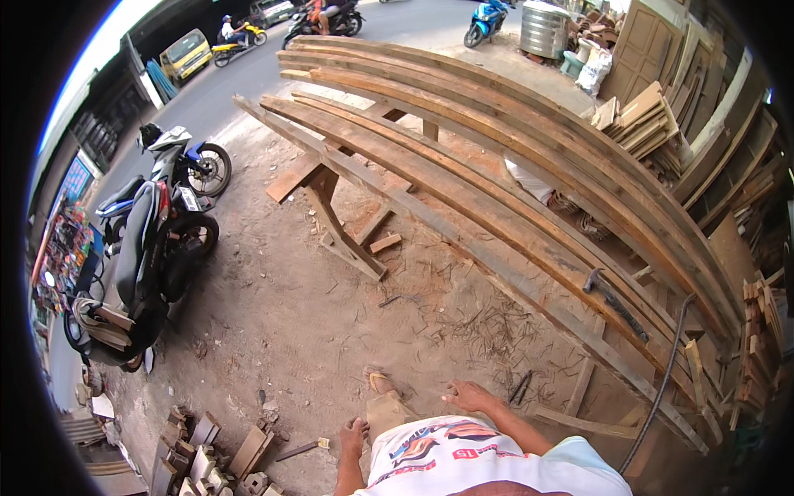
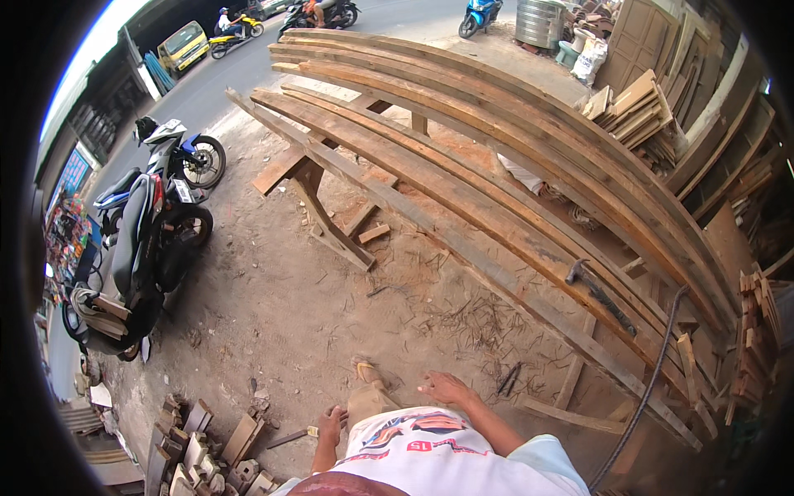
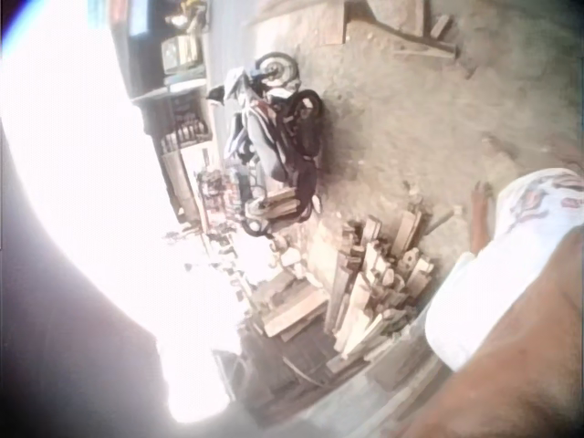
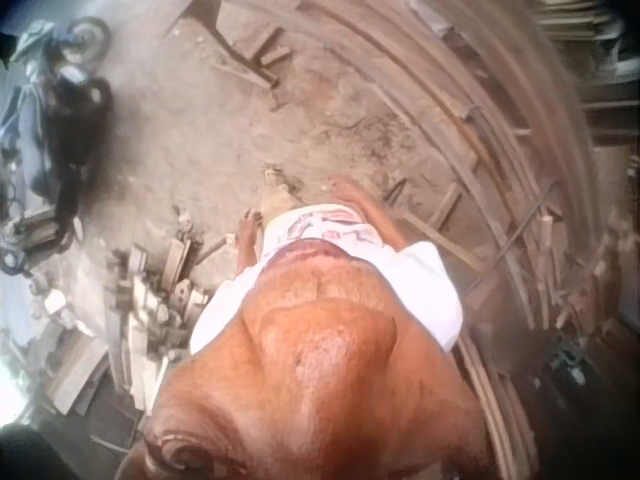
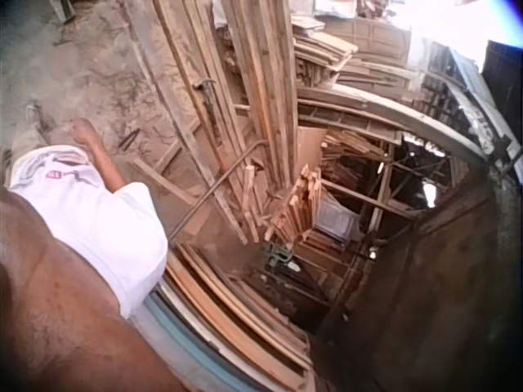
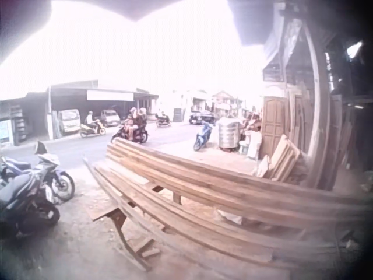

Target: The person uses a long metal rebar as a lever to bend and shape small pieces of wood. They repeatedly position the wood on a wooden workbench and apply force with the rebar to curve the material.

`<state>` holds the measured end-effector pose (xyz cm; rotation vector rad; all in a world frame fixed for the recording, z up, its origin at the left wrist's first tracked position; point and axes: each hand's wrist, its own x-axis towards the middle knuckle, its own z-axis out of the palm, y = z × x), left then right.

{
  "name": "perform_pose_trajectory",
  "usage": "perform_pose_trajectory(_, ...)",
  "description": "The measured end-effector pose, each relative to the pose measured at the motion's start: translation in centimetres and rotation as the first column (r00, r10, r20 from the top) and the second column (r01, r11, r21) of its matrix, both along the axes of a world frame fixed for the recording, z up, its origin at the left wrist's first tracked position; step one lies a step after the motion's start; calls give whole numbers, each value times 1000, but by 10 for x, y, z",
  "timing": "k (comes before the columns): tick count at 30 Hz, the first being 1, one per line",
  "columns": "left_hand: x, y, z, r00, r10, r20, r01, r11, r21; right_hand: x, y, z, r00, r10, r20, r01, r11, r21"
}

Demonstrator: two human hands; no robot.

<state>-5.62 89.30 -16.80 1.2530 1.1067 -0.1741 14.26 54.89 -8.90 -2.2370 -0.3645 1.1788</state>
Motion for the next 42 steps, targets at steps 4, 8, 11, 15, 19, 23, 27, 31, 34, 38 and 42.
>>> perform_pose_trajectory(4, 3, 77, -49, 940, 334, -74, -340, 935, -104, 10, -6, -68, 924, -374, 76, 377, 861, -342)
perform_pose_trajectory(8, -10, 150, -64, 882, 321, -344, -347, 938, -14, 49, 10, -84, 914, -405, -23, 363, 841, -401)
perform_pose_trajectory(11, -11, 201, -75, 917, 269, -293, -285, 958, -14, 104, 42, -100, 908, -408, 98, 415, 838, -353)
perform_pose_trajectory(15, 3, 203, -43, 846, 500, -184, -512, 859, -20, 199, 134, -85, 951, -310, 16, 294, 883, -366)
perform_pose_trajectory(19, 0, 114, 11, 686, 641, -344, -685, 729, -6, 294, 218, -134, 997, -41, -71, 18, 952, -305)
perform_pose_trajectory(23, -23, 39, 53, 846, 280, -454, -363, 926, -104, 373, 294, -209, 996, 11, -83, -32, 967, -255)
perform_pose_trajectory(27, -8, 5, 73, 770, 188, -610, -356, 920, -164, 443, 332, -325, 998, 56, 28, -50, 984, -173)
perform_pose_trajectory(31, 4, 17, 58, 711, 149, -687, -359, 917, -174, 495, 353, -418, 980, 104, 169, -66, 974, -218)
perform_pose_trajectory(34, 9, 33, 38, 687, 100, -720, -335, 923, -191, 530, 364, -466, 971, 145, 190, -101, 969, -225)
perform_pose_trajectory(38, 23, 35, -1, 660, 82, -747, -329, 925, -189, 548, 376, -503, 940, 123, 319, -22, 953, -303)
perform_pose_trajectory(42, 37, 35, -48, 643, 97, -760, -339, 926, -169, 580, 389, -515, 927, 147, 346, -22, 940, -340)
